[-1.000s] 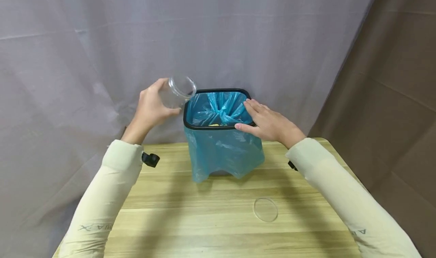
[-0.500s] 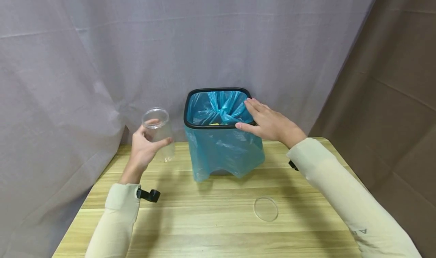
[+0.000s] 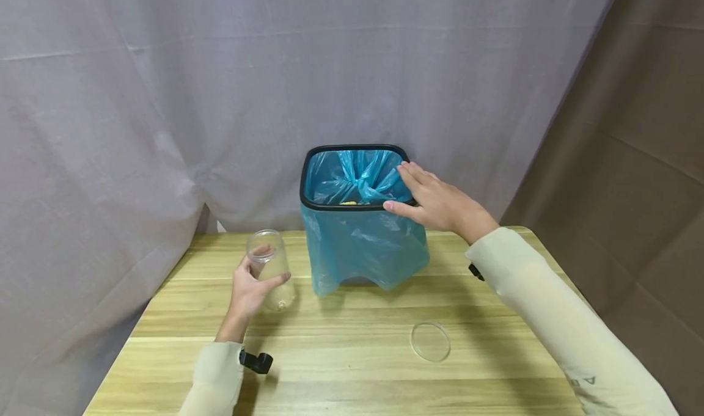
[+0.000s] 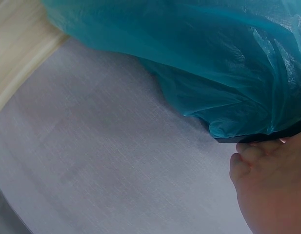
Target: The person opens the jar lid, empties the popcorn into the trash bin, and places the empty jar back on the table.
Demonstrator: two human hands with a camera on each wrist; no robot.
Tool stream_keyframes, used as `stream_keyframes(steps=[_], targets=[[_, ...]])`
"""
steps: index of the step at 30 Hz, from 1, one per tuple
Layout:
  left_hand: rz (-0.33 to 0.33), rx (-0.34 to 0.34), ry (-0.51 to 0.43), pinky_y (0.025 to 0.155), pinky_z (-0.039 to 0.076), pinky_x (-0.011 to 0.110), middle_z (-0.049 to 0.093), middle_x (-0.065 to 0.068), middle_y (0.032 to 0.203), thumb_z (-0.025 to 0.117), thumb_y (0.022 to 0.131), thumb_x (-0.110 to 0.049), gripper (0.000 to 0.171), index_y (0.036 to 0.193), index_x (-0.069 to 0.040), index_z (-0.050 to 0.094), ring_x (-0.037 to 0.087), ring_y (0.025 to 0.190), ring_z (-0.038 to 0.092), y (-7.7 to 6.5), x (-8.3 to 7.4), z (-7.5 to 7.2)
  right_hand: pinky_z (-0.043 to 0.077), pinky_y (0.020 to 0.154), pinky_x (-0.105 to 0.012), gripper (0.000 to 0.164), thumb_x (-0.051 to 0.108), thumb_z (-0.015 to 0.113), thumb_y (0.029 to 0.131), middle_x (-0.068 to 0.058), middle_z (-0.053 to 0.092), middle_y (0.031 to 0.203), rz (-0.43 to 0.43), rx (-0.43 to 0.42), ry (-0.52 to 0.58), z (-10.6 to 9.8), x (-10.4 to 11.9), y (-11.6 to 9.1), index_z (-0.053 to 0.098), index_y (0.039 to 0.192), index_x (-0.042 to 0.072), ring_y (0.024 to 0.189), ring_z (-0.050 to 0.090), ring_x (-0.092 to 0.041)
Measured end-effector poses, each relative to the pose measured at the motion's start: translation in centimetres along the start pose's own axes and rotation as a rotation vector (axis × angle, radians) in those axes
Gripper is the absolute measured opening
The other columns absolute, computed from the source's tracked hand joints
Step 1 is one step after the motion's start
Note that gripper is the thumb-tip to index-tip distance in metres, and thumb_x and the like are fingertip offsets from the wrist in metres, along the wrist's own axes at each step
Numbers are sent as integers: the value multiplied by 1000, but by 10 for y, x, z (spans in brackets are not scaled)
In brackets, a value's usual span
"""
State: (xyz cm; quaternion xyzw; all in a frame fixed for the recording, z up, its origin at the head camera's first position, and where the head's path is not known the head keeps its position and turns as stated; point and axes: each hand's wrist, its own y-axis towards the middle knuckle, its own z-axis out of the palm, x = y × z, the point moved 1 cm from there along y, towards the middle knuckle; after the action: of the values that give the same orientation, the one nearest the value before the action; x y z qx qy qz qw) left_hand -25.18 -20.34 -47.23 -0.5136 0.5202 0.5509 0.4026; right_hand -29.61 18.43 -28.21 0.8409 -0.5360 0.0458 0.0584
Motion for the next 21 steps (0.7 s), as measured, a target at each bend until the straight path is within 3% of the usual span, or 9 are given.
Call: stream_keyframes(steps=[3,7,12,16,21], targets=[[5,12,2,112,48,39,62,14,146,87,77,4,79,147,-5,52,25,133,58,-3,7,2,13,131,-63,107,84,34,97,-9,0,180,1,2,5,0,0,0,1,170,14,167,1,-33],[37,32,-2,109,51,40,60,14,149,86,78,3,84,152,-2,46,30,132,59,-3,14,3,13,131,-64,107,84,34,97,-10,0,180,-3,3,8,-2,0,1,1,170,13,167,1,-34],[97,97,55,123,37,51,54,14,156,91,79,-8,101,162,-14,32,33,144,51,-1,19,4,12,131,-64,107,82,37,97,-10,0,180,8,-18,14,-5,-3,-2,1,170,13,167,1,-33],[121,131,223,127,25,66,45,13,163,94,78,-26,118,167,-26,16,39,155,37,-3,16,-3,13,132,-63,103,79,37,100,-11,1,180,5,-68,13,-6,-4,-10,0,170,12,167,3,-34],[191,178,558,125,20,73,29,21,172,81,88,-46,116,171,-18,4,46,158,27,-9,6,-20,18,130,-64,94,70,40,104,-13,7,179,-18,-191,-22,-3,-6,-32,6,171,12,165,14,-39]])
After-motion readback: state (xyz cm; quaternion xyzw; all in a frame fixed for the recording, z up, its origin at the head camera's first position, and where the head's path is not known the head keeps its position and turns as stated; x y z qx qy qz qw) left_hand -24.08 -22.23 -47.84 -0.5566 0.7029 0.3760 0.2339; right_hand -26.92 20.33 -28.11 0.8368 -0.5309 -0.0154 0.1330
